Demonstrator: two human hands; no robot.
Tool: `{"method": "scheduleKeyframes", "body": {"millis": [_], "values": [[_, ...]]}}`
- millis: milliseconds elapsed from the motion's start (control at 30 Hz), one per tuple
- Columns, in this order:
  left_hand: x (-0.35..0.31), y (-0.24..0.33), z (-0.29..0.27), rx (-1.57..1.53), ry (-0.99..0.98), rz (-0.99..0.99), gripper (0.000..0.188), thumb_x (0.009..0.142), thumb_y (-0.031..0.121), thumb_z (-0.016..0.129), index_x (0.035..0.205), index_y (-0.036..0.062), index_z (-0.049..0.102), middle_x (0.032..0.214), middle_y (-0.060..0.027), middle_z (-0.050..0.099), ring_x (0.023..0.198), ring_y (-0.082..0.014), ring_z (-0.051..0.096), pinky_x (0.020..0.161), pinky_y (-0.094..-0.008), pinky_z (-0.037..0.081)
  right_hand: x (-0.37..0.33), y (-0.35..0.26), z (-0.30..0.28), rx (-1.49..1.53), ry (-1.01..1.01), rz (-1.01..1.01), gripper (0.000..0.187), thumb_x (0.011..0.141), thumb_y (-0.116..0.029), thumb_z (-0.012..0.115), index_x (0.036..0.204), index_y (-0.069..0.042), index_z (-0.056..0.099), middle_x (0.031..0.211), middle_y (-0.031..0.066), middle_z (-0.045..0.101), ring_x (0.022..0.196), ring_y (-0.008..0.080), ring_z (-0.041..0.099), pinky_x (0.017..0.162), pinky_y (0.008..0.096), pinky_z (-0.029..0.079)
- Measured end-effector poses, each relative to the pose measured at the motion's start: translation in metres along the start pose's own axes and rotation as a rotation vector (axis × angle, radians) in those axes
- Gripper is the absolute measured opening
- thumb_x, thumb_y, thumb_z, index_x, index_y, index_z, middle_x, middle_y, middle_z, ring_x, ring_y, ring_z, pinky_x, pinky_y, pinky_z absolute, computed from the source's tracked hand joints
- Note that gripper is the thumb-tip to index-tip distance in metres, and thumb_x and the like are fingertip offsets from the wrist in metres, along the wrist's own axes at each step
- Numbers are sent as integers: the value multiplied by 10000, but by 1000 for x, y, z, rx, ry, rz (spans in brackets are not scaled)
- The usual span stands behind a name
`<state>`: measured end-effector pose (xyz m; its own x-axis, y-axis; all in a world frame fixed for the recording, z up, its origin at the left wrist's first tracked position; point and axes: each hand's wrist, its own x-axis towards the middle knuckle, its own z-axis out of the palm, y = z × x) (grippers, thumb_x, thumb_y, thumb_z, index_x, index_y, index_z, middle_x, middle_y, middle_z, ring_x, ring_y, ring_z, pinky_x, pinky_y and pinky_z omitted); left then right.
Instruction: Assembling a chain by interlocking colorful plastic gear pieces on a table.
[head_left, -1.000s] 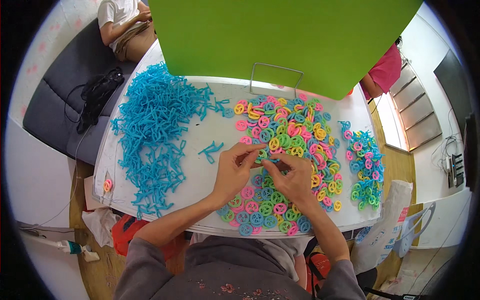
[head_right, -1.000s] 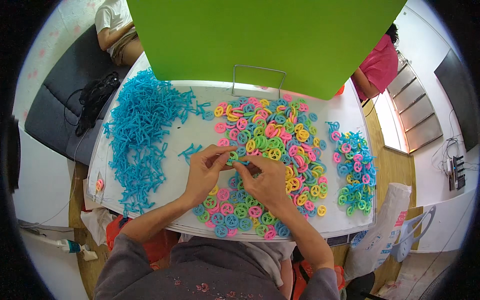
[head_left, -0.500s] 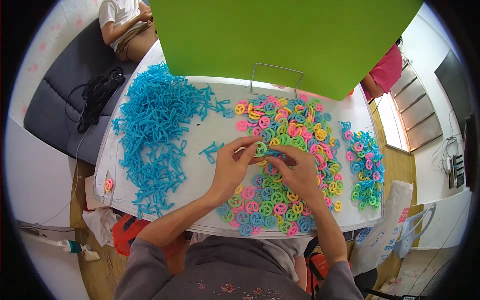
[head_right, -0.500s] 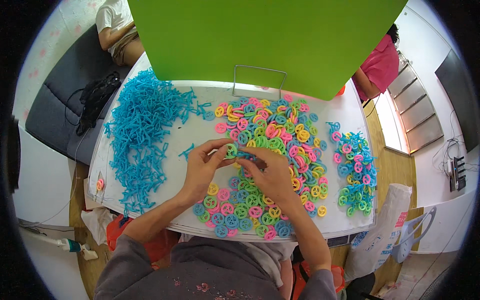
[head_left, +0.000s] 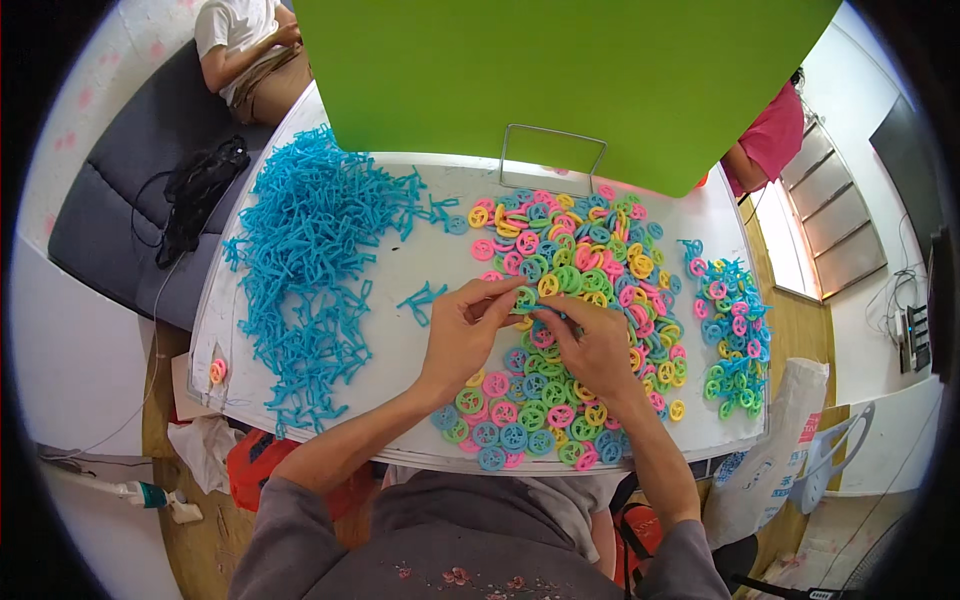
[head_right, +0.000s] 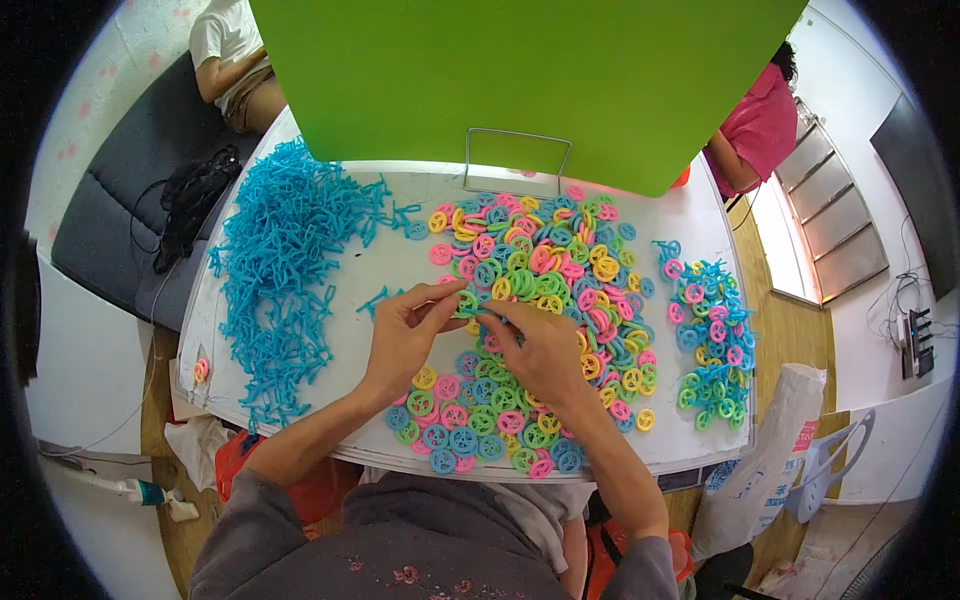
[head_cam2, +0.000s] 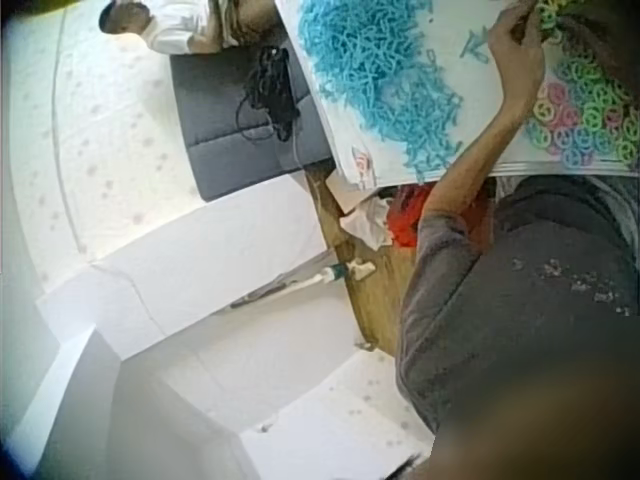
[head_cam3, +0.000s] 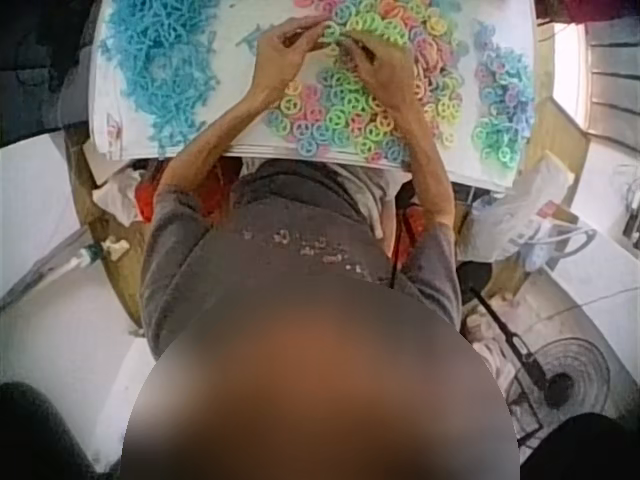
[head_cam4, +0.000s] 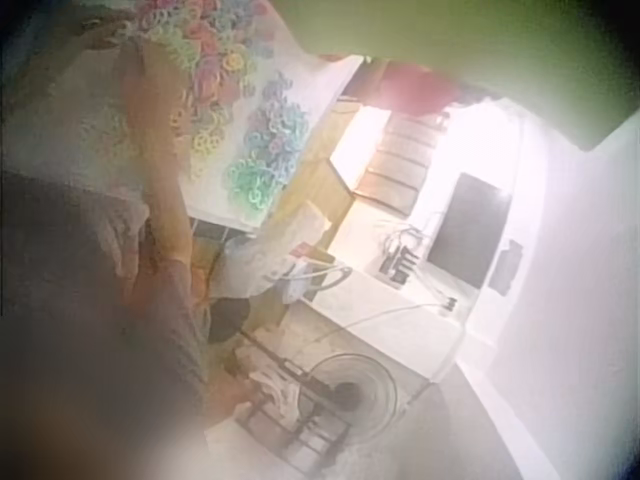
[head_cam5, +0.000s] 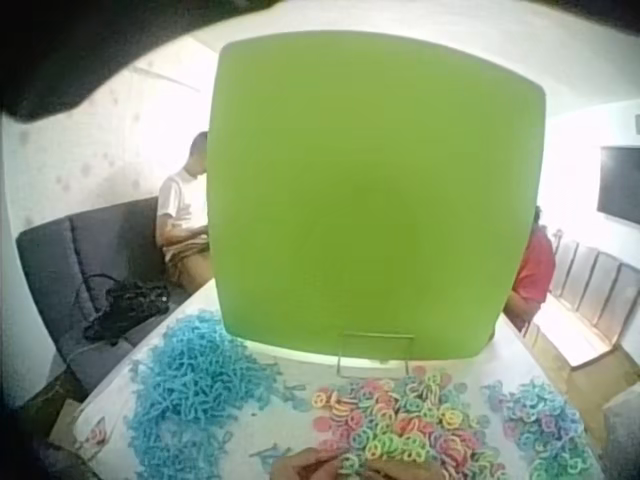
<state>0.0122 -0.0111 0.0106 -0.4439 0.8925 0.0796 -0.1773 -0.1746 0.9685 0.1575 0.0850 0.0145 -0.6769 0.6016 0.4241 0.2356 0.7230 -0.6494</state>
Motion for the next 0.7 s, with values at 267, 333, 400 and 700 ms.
{"method": "scheduleKeyframes", "body": {"millis": [267,333,400,700], "values": [[1,-1,-4,-43,-11,-101,221,930,76,545,1119,9,638,1004,-59,619,909,-125,613,798,-278,561,0,6,3,-51,7,-122,162,800,-101,703,943,-29,683,772,129,681,598,207,650,513,292,485],[0,-6,-4,52,-22,-20,214,932,83,543,1104,7,644,1008,-64,618,904,-126,614,794,-277,561,0,5,3,-85,-1,-134,165,799,-107,704,944,-30,683,767,129,680,595,207,649,513,294,486],[0,-7,-1,56,-17,6,213,932,83,543,1103,4,641,1006,-68,619,900,-128,615,796,-277,561,-1,2,3,-37,-10,-85,148,820,-135,672,931,-38,658,753,133,656,610,259,633,530,341,481],[-2,1,0,-45,0,-29,219,935,72,528,1113,-40,590,1052,-98,612,917,-145,625,818,-282,556,-2,-3,11,89,7,33,138,854,-151,655,925,-32,661,666,122,631,503,202,579,464,303,427]]}}
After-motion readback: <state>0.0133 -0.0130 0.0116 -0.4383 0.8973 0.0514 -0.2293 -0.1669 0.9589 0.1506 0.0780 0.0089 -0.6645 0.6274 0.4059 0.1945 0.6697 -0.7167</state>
